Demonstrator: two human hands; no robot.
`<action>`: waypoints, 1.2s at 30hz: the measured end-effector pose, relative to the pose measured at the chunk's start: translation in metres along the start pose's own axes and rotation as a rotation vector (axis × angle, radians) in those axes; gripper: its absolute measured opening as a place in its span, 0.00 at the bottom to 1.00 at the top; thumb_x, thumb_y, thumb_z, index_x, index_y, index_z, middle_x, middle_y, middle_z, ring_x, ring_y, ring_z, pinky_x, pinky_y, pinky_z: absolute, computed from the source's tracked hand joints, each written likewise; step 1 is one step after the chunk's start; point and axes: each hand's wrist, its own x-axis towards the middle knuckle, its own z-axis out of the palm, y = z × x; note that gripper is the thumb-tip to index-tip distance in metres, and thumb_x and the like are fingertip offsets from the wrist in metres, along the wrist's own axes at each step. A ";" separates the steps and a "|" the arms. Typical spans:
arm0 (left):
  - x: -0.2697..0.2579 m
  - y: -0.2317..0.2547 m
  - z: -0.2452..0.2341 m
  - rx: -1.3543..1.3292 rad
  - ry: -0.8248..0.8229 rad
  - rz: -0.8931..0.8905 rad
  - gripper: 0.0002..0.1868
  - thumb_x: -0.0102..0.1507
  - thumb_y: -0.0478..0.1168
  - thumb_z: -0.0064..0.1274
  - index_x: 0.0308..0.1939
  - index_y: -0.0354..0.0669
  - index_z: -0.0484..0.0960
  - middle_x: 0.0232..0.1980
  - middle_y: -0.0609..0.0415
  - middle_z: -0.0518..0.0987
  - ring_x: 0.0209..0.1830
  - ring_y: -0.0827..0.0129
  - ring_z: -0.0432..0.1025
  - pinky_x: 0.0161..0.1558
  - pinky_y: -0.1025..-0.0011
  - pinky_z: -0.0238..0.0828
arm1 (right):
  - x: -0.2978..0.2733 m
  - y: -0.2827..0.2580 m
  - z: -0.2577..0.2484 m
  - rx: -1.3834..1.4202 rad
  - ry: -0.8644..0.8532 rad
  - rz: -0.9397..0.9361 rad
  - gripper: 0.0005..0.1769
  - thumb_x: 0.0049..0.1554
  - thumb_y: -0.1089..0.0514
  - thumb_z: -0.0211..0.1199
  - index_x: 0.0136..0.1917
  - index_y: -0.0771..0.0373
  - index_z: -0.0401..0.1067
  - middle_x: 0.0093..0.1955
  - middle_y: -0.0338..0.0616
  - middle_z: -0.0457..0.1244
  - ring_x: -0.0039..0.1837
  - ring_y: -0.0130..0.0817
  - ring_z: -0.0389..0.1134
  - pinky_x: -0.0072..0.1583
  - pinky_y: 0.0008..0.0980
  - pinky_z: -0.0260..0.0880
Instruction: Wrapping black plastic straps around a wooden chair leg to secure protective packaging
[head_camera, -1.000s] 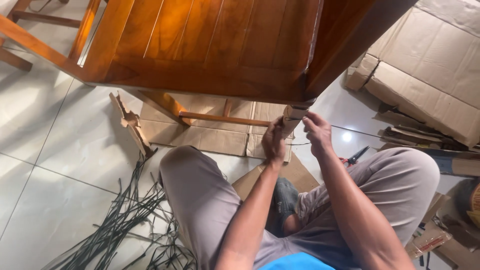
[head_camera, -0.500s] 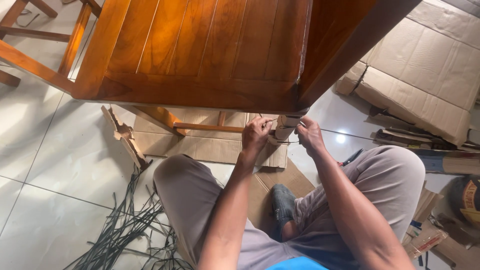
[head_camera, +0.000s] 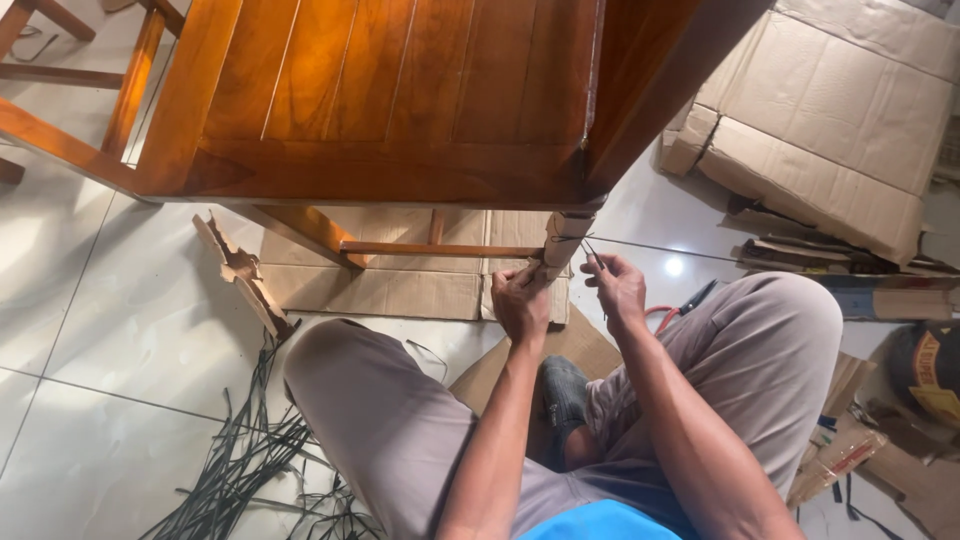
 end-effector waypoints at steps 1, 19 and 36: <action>0.001 -0.007 0.008 -0.001 -0.003 0.002 0.08 0.60 0.55 0.60 0.34 0.64 0.90 0.31 0.62 0.74 0.47 0.69 0.78 0.56 0.71 0.70 | -0.004 0.006 0.001 0.000 0.004 0.000 0.11 0.58 0.50 0.69 0.50 0.58 0.81 0.42 0.46 0.72 0.39 0.29 0.72 0.37 0.18 0.66; -0.006 0.021 -0.014 -0.709 -0.395 -0.480 0.09 0.54 0.43 0.70 0.35 0.47 0.89 0.32 0.58 0.77 0.36 0.73 0.66 0.39 0.74 0.59 | -0.055 0.010 0.010 -0.486 -0.151 -0.332 0.05 0.56 0.57 0.66 0.47 0.52 0.81 0.35 0.42 0.72 0.43 0.40 0.76 0.49 0.39 0.75; -0.005 -0.020 0.012 -0.436 -0.444 -0.362 0.14 0.48 0.43 0.71 0.38 0.57 0.92 0.36 0.53 0.86 0.45 0.65 0.79 0.47 0.69 0.73 | -0.012 0.010 0.012 -0.473 -0.126 -0.355 0.10 0.55 0.46 0.71 0.49 0.47 0.83 0.42 0.45 0.69 0.48 0.45 0.73 0.53 0.44 0.75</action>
